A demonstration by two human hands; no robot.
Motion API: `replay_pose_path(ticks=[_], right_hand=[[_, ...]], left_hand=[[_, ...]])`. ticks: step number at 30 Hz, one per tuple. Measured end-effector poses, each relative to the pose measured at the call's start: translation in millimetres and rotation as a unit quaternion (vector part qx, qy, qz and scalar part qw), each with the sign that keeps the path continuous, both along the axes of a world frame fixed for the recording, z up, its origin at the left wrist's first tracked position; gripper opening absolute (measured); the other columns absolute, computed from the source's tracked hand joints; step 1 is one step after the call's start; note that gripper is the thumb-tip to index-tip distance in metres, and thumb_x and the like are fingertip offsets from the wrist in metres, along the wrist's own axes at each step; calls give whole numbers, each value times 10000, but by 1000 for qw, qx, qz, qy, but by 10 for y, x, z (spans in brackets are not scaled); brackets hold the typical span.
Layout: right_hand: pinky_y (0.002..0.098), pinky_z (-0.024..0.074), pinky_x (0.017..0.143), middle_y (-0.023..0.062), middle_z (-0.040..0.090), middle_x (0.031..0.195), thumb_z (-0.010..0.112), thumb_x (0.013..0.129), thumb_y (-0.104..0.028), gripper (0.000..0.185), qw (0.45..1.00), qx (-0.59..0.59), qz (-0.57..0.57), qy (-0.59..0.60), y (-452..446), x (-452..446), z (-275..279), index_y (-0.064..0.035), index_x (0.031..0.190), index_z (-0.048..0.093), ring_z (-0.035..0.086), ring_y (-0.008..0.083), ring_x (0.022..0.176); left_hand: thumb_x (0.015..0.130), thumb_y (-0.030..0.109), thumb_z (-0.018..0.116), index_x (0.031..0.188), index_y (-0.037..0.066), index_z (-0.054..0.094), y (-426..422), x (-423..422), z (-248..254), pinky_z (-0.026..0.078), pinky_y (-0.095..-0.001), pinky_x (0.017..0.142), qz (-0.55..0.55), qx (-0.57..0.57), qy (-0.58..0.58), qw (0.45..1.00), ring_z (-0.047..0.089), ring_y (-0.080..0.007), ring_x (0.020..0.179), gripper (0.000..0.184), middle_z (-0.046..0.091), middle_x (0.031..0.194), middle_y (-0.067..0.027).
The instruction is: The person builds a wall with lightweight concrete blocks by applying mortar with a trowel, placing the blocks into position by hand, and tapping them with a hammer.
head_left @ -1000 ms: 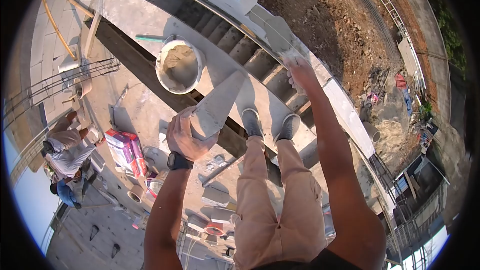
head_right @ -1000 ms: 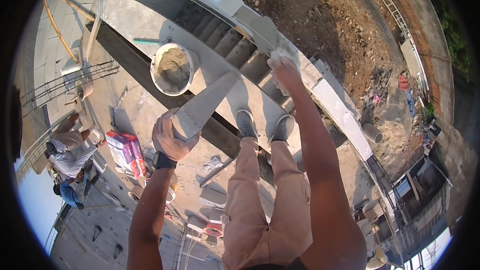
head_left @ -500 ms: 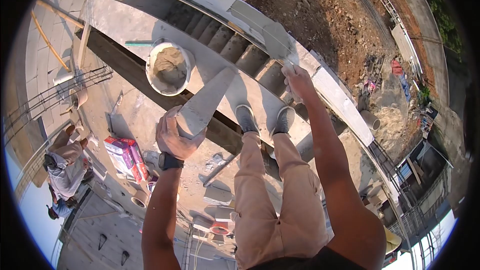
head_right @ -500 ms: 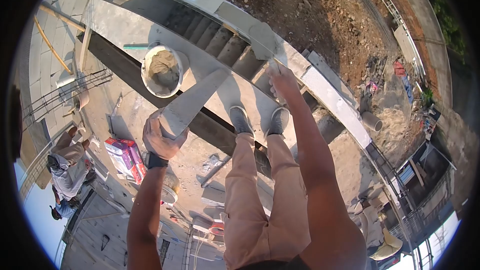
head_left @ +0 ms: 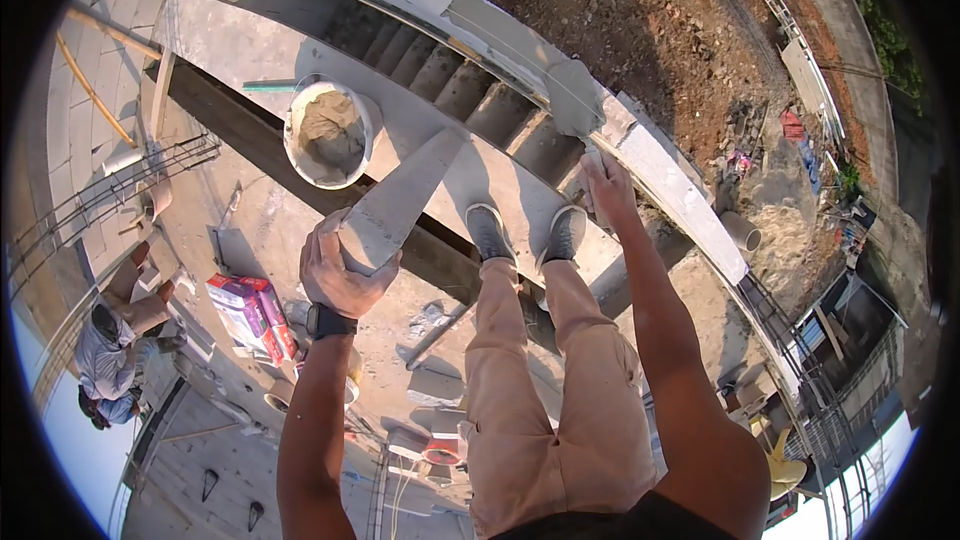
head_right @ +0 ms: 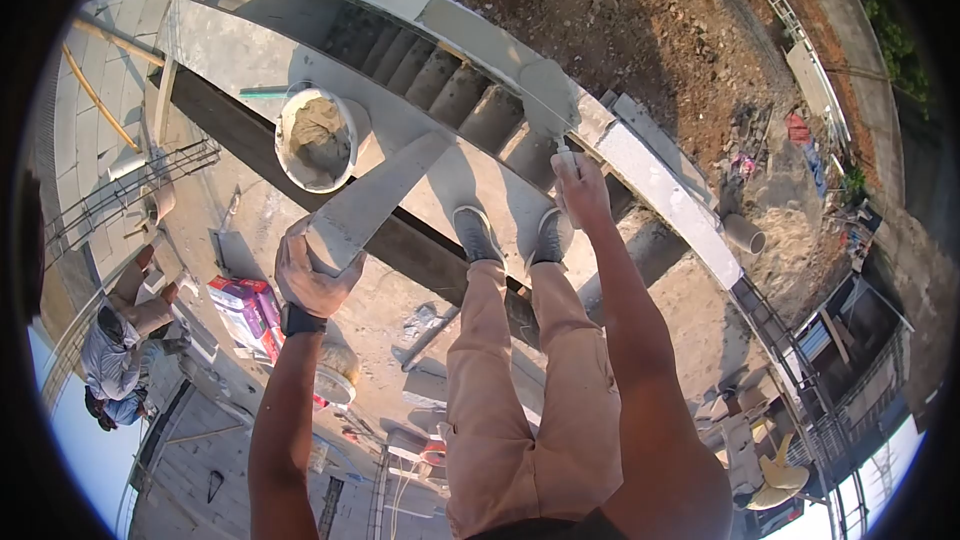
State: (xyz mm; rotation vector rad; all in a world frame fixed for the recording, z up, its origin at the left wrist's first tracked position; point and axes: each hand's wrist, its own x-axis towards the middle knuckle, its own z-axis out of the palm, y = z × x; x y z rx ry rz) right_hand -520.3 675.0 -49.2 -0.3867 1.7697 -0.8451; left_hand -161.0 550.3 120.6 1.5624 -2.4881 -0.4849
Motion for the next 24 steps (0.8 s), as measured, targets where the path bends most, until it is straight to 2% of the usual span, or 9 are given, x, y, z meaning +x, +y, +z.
replay_pose_path(ticks=[6, 8, 10, 16, 18, 21, 22, 23, 24], right_hand=[[299, 400, 439, 19, 519, 590, 589, 985, -342, 311, 996, -12, -58, -63, 184, 150, -445, -40, 913, 601, 501, 120, 455], [339, 428, 505, 45, 531, 599, 568, 986, -389, 378, 997, -26, 2, 70, 393, 257, -584, -27, 884, 598, 537, 156, 513], [313, 408, 456, 24, 509, 585, 567, 992, -389, 363, 995, -38, 8, 87, 699, 333, -644, -45, 881, 601, 505, 129, 472], [275, 384, 409, -1, 473, 554, 592, 982, -398, 348, 985, 44, 111, 127, 1320, 326, -290, -71, 862, 604, 487, 85, 462], [275, 372, 405, 1, 475, 564, 601, 977, -391, 337, 977, 62, 161, 125, 1065, 283, 12, -75, 860, 609, 470, 94, 445], [350, 450, 533, 50, 535, 609, 614, 956, -317, 266, 924, 9, 307, 227, 492, 194, 125, -53, 929, 622, 517, 170, 520], [409, 489, 630, 125, 609, 681, 614, 946, -320, 278, 906, 1, 348, 242, 118, 276, 321, -45, 981, 621, 613, 287, 626], [409, 489, 630, 125, 609, 681, 614, 946, -320, 278, 906, 1, 348, 241, -82, 271, 417, -45, 981, 621, 613, 287, 626], [450, 495, 678, 181, 640, 771, 613, 933, -386, 360, 876, 19, 407, 256, -619, 357, 488, -31, 997, 625, 632, 358, 734]], left_hand=[[573, 243, 862, 1169, 98, 526, 10, -6, 14, 520, -460, 831, 5, 6, -5, 1000, 647, -354, 936, 699, 655, 1056, -122], [574, 245, 861, 1169, 99, 527, -5, -4, 19, 521, -459, 826, 4, 5, -7, 1000, 647, -353, 934, 698, 655, 1054, -122], [576, 249, 860, 1171, 100, 527, 6, 0, 8, 521, -459, 819, 7, 7, -6, 1000, 646, -354, 935, 698, 655, 1062, -128], [573, 283, 864, 1165, 73, 538, -35, 16, -17, 515, -465, 820, 8, 12, 32, 999, 638, -371, 938, 707, 656, 1055, -153], [565, 308, 860, 1164, 74, 544, -57, 51, -17, 516, -461, 819, 36, 12, 35, 999, 642, -361, 942, 717, 659, 1055, -148], [543, 370, 840, 1160, 78, 568, 10, 42, -91, 520, -446, 817, 36, 14, 29, 999, 649, -338, 962, 735, 662, 1075, -133], [557, 392, 817, 1183, 84, 587, 53, 149, -205, 507, -437, 864, 42, 41, 26, 998, 639, -326, 1022, 735, 657, 1141, -124], [557, 392, 817, 1183, 84, 587, 111, 54, -190, 507, -437, 864, 42, 41, 26, 998, 639, -326, 1022, 735, 657, 1141, -124], [571, 412, 803, 1198, 81, 589, 96, 76, -134, 493, -428, 895, 54, 63, 26, 996, 628, -321, 1053, 741, 649, 1178, -118]])
